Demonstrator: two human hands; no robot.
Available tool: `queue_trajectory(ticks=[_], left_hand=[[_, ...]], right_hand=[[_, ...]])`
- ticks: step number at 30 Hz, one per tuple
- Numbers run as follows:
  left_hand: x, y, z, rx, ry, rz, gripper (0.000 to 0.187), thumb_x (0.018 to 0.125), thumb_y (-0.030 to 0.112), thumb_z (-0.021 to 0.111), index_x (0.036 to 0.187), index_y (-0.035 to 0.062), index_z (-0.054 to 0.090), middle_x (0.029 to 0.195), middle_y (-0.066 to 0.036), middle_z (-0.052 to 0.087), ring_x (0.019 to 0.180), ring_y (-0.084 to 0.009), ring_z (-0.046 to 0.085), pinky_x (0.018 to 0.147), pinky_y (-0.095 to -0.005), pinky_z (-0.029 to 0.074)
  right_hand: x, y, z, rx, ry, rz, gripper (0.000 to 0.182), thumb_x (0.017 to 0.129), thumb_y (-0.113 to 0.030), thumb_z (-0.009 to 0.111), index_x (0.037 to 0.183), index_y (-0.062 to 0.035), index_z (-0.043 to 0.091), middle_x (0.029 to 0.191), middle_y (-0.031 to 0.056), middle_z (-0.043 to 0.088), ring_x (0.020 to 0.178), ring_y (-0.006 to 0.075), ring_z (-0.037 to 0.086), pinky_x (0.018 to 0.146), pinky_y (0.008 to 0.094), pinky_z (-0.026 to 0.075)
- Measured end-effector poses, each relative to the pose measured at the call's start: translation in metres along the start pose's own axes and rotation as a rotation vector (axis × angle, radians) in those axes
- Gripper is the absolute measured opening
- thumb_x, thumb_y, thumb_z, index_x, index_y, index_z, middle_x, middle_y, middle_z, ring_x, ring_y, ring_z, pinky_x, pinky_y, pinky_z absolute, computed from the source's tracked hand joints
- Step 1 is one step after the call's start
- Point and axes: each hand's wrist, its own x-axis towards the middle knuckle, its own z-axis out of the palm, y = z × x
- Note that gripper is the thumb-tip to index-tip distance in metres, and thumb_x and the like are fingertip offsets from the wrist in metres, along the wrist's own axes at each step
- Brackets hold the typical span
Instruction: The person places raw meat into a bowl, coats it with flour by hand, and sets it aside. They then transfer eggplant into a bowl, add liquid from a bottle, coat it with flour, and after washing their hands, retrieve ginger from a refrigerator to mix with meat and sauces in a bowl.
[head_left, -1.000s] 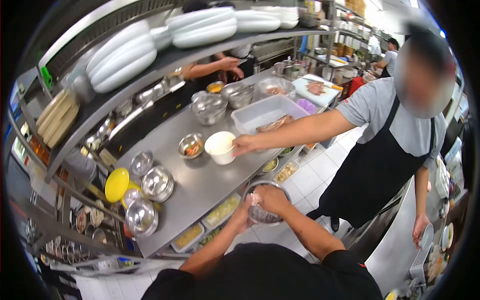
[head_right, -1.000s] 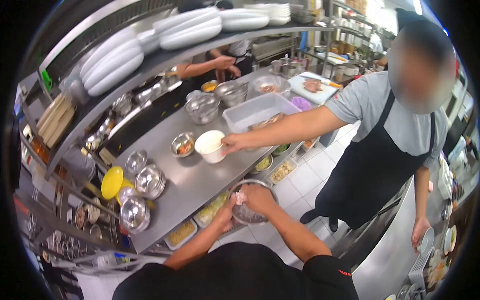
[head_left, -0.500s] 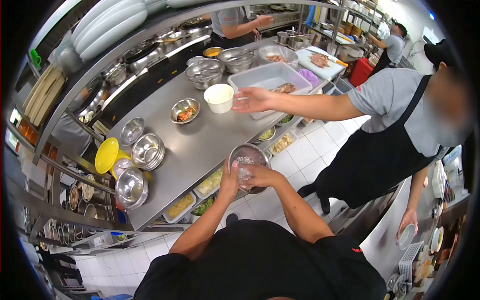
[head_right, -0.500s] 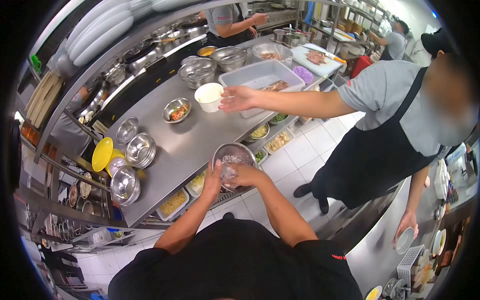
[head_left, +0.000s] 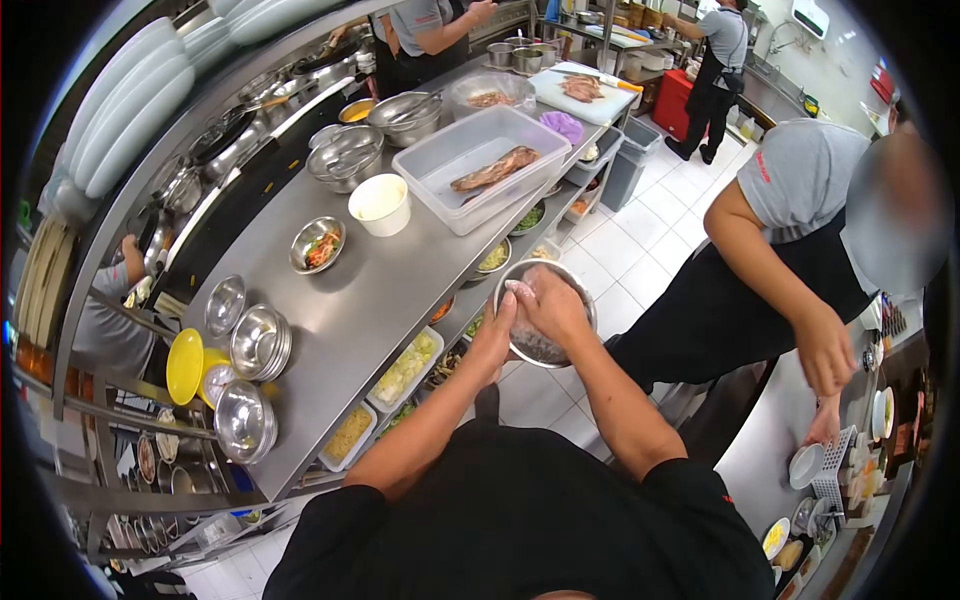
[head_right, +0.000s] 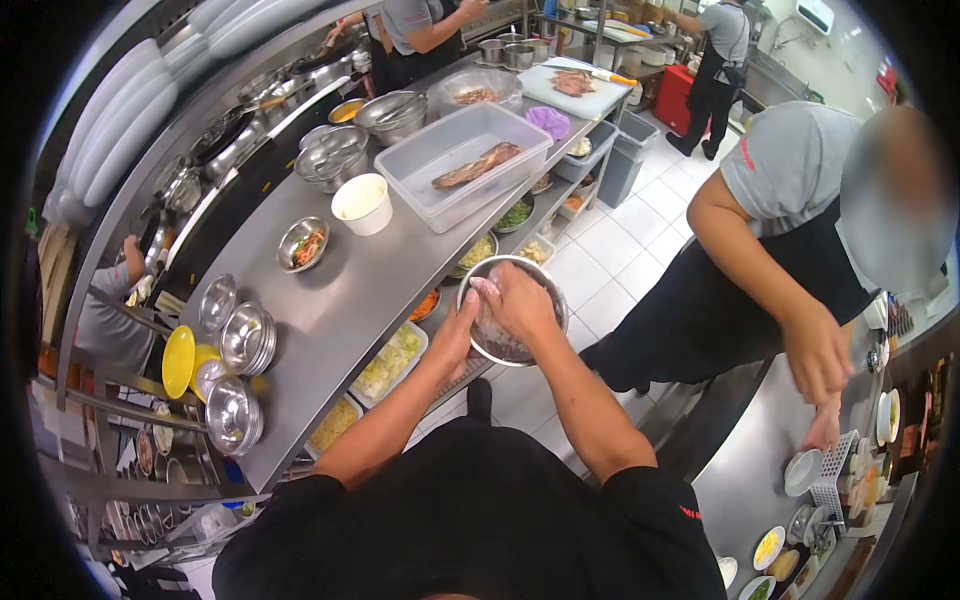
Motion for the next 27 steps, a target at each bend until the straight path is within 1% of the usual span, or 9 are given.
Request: queue_trajectory(ticks=[2, 5, 8, 9, 14, 19, 22, 24, 27], left_hand=[[0.031, 0.002, -0.006, 0.050, -0.003, -0.001, 0.068, 0.095, 0.056, 0.044, 0.146, 0.0158, 0.025, 0.140, -0.014, 0.041, 0.118, -0.0268, 0.053, 0.079, -0.0405, 0.055], [0.053, 0.049, -0.003, -0.124, 0.002, -0.030, 0.069, 0.094, 0.054, 0.048, 0.144, 0.0108, 0.028, 0.133, -0.015, 0.047, 0.110, -0.0260, 0.058, 0.079, -0.0399, 0.056], [0.071, 0.084, 0.006, -0.148, -0.030, -0.006, 0.069, 0.094, 0.050, 0.051, 0.143, 0.0058, 0.031, 0.134, -0.017, 0.047, 0.117, -0.0256, 0.054, 0.089, -0.0404, 0.053], [0.084, 0.091, 0.010, -0.166, -0.042, 0.016, 0.069, 0.094, 0.050, 0.051, 0.143, 0.0053, 0.032, 0.135, -0.017, 0.046, 0.118, -0.0255, 0.053, 0.092, -0.0401, 0.051], [0.170, 0.108, 0.002, -0.032, -0.041, 0.175, 0.072, 0.094, 0.051, 0.052, 0.144, 0.0035, 0.031, 0.142, -0.017, 0.040, 0.126, -0.0261, 0.046, 0.104, -0.0384, 0.040], [0.242, 0.131, 0.005, -0.029, -0.078, 0.009, 0.072, 0.097, 0.050, 0.047, 0.147, 0.0034, 0.024, 0.142, -0.016, 0.038, 0.131, -0.0251, 0.037, 0.108, -0.0364, 0.033], [0.278, 0.148, 0.015, -0.072, -0.100, 0.015, 0.073, 0.094, 0.055, 0.048, 0.145, 0.0080, 0.027, 0.141, -0.016, 0.040, 0.126, -0.0282, 0.045, 0.096, -0.0427, 0.046], [0.302, 0.165, 0.022, -0.124, -0.064, -0.006, 0.072, 0.092, 0.058, 0.049, 0.144, 0.0130, 0.031, 0.138, -0.015, 0.044, 0.121, -0.0303, 0.051, 0.085, -0.0513, 0.053], [0.340, 0.185, 0.012, -0.177, -0.060, 0.003, 0.067, 0.095, 0.053, 0.047, 0.141, 0.0071, 0.033, 0.135, -0.015, 0.046, 0.115, -0.0298, 0.056, 0.082, -0.0483, 0.056]], right_hand=[[0.015, 0.008, -0.014, -0.025, 0.007, -0.193, 0.033, 0.087, -0.026, 0.061, 0.104, 0.0014, 0.053, 0.101, 0.0290, 0.059, 0.101, 0.0441, 0.056, 0.090, 0.0493, 0.043], [0.034, 0.026, -0.024, -0.050, -0.001, -0.339, 0.043, 0.078, -0.009, 0.068, 0.116, 0.0023, 0.050, 0.108, 0.0307, 0.057, 0.109, 0.0457, 0.053, 0.096, 0.0462, 0.041], [0.078, 0.009, -0.048, 0.011, -0.291, -0.007, 0.053, 0.074, -0.010, 0.071, 0.121, 0.0014, 0.049, 0.107, 0.0301, 0.059, 0.106, 0.0452, 0.056, 0.094, 0.0443, 0.043], [0.093, 0.010, -0.048, 0.061, -0.246, -0.133, 0.059, 0.073, -0.016, 0.072, 0.126, -0.0032, 0.049, 0.110, 0.0287, 0.060, 0.105, 0.0431, 0.057, 0.091, 0.0439, 0.046], [0.168, 0.019, -0.048, -0.218, -0.318, -0.055, 0.048, 0.073, -0.024, 0.070, 0.114, -0.0051, 0.054, 0.099, 0.0262, 0.064, 0.096, 0.0410, 0.061, 0.084, 0.0466, 0.048], [0.240, 0.047, -0.058, -0.385, -0.211, -0.070, 0.032, 0.081, -0.036, 0.061, 0.097, -0.0082, 0.059, 0.079, 0.0215, 0.067, 0.079, 0.0391, 0.066, 0.072, 0.0492, 0.051], [0.294, 0.069, -0.075, -0.340, 0.045, -0.111, 0.038, 0.083, -0.043, 0.061, 0.093, -0.0065, 0.059, 0.078, 0.0216, 0.064, 0.078, 0.0408, 0.063, 0.073, 0.0486, 0.050], [0.318, 0.085, -0.080, -0.317, -0.031, -0.348, 0.046, 0.080, -0.042, 0.066, 0.098, -0.0010, 0.056, 0.097, 0.0242, 0.061, 0.096, 0.0405, 0.059, 0.086, 0.0465, 0.047], [0.339, 0.103, -0.081, -0.305, -0.051, -0.456, 0.061, 0.077, -0.041, 0.071, 0.111, 0.0055, 0.050, 0.116, 0.0273, 0.053, 0.111, 0.0434, 0.052, 0.094, 0.0476, 0.042]])
